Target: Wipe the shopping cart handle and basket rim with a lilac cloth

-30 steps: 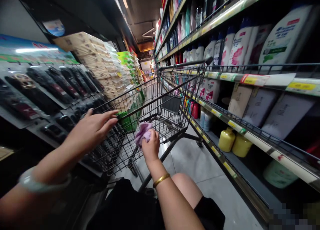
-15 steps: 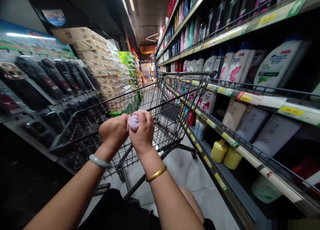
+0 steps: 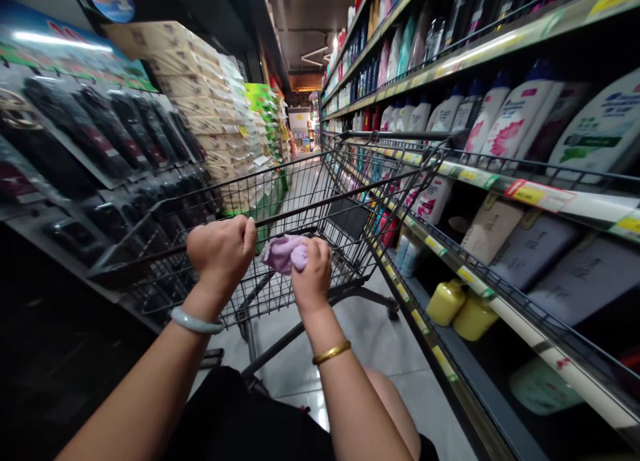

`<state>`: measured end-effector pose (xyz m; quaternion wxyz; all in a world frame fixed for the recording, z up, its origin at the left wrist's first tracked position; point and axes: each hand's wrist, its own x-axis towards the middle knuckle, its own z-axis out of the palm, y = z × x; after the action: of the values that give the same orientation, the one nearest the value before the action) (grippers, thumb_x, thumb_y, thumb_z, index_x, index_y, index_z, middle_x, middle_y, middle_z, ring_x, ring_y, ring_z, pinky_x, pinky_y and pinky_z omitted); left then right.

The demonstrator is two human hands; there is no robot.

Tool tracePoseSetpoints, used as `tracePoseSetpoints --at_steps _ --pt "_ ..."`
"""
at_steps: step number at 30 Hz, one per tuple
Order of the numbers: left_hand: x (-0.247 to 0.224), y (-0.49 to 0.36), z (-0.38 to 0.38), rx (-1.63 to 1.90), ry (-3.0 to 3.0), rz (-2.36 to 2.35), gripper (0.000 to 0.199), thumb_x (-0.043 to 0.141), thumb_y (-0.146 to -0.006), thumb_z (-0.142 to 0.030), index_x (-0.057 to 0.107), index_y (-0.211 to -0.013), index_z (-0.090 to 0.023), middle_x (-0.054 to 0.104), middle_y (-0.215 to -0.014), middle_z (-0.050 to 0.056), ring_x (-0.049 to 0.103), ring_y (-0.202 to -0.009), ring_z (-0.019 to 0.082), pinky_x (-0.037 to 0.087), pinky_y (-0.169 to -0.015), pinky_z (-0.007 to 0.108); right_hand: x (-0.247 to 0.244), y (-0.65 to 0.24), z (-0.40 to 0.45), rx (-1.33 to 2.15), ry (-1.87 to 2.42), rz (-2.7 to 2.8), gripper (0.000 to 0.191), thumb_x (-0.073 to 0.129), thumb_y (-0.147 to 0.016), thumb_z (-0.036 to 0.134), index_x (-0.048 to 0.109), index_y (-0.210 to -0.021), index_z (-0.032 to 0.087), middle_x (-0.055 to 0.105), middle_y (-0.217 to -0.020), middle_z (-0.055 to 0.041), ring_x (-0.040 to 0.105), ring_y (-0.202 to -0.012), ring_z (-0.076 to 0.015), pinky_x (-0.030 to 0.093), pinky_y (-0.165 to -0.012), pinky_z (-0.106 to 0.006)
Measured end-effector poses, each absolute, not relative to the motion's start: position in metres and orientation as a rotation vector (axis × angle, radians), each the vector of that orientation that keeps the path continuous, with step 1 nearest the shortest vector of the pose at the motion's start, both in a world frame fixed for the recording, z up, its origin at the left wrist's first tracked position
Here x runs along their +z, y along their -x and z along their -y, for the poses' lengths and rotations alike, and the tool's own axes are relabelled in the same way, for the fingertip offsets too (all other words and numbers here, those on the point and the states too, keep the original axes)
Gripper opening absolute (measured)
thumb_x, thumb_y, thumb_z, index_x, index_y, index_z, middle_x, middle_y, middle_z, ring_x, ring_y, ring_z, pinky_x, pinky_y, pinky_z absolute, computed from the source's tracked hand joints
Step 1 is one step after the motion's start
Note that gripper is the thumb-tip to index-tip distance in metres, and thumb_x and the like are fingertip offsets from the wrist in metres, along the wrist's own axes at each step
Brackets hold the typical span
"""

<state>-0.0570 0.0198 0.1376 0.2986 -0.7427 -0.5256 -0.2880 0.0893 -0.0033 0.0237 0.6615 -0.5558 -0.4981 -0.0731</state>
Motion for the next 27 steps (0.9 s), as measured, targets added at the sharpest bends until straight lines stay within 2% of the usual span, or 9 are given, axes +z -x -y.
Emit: tracePoseSetpoints --at_steps 3,7,10,14,17,22,27 --pt "0.132 0.055 -0.012 -0.833 1.923 1.385 0.047 0.028 -0.108 -0.042 0.059 -0.079 -0.023 0.07 -0.079 0.007 0.059 -0.08 0.024 0.025 -0.073 0.04 0.015 -0.082 0.004 -0.222 1.302 1.102 0.028 0.058 -0.081 0.01 0.065 -0.105 0.022 0.061 -0.113 -0.0114 0.056 -0.11 -0.0277 0.048 -0.101 -0.046" --pt "0.125 0.056 -0.008 -0.899 1.903 1.39 0.043 0.028 -0.108 -0.042 0.057 -0.082 -0.024 0.067 -0.08 0.006 0.054 -0.082 0.025 0.028 -0.079 0.042 0.001 -0.054 0.014 -0.3 1.215 1.493 0.032 0.06 -0.085 0.009 0.069 -0.112 0.025 0.064 -0.123 -0.011 0.055 -0.111 -0.0279 0.048 -0.098 -0.044" --pt "0.121 0.058 -0.009 -0.922 1.897 1.39 0.041 0.029 -0.108 -0.041 0.057 -0.082 -0.024 0.065 -0.081 0.006 0.053 -0.083 0.025 0.028 -0.081 0.043 -0.003 -0.07 0.016 -0.379 1.211 1.509 0.03 0.056 -0.087 0.008 0.069 -0.108 0.025 0.065 -0.116 -0.0104 0.057 -0.106 -0.0265 0.049 -0.093 -0.042" --pt "0.12 0.059 -0.01 -0.961 1.899 1.396 0.04 0.03 -0.107 -0.041 0.056 -0.081 -0.025 0.064 -0.08 0.005 0.053 -0.084 0.025 0.029 -0.082 0.044 -0.003 -0.129 0.01 -0.37 1.322 1.185 0.023 0.059 -0.079 0.011 0.064 -0.097 0.023 0.062 -0.104 -0.0086 0.058 -0.1 -0.0262 0.05 -0.091 -0.042" --pt "0.122 0.058 -0.01 -0.999 1.906 1.422 0.039 0.033 -0.106 -0.04 0.055 -0.078 -0.025 0.063 -0.076 0.005 0.053 -0.082 0.025 0.029 -0.081 0.044 -0.004 -0.141 0.007 -0.322 1.354 1.031 0.021 0.061 -0.077 0.013 0.059 -0.096 0.023 0.06 -0.099 -0.006 0.058 -0.093 -0.0243 0.051 -0.088 -0.041" --pt "0.123 0.057 -0.014 -1.116 1.896 1.416 0.039 0.037 -0.105 -0.038 0.052 -0.071 -0.024 0.061 -0.07 0.005 0.052 -0.077 0.025 0.028 -0.077 0.043 -0.006 -0.094 0.01 -0.311 1.313 1.196 0.027 0.057 -0.078 0.007 0.061 -0.098 0.023 0.061 -0.108 -0.0097 0.059 -0.108 -0.0265 0.05 -0.099 -0.045" --pt "0.123 0.061 -0.023 -1.218 1.83 1.3 0.038 0.047 -0.101 -0.035 0.047 -0.065 -0.025 0.056 -0.062 0.002 0.049 -0.07 0.023 0.024 -0.07 0.041 0.0 -0.102 0.008 -0.313 1.17 1.338 0.026 0.058 -0.078 0.006 0.062 -0.098 0.023 0.06 -0.106 -0.008 0.059 -0.106 -0.0245 0.052 -0.094 -0.041"
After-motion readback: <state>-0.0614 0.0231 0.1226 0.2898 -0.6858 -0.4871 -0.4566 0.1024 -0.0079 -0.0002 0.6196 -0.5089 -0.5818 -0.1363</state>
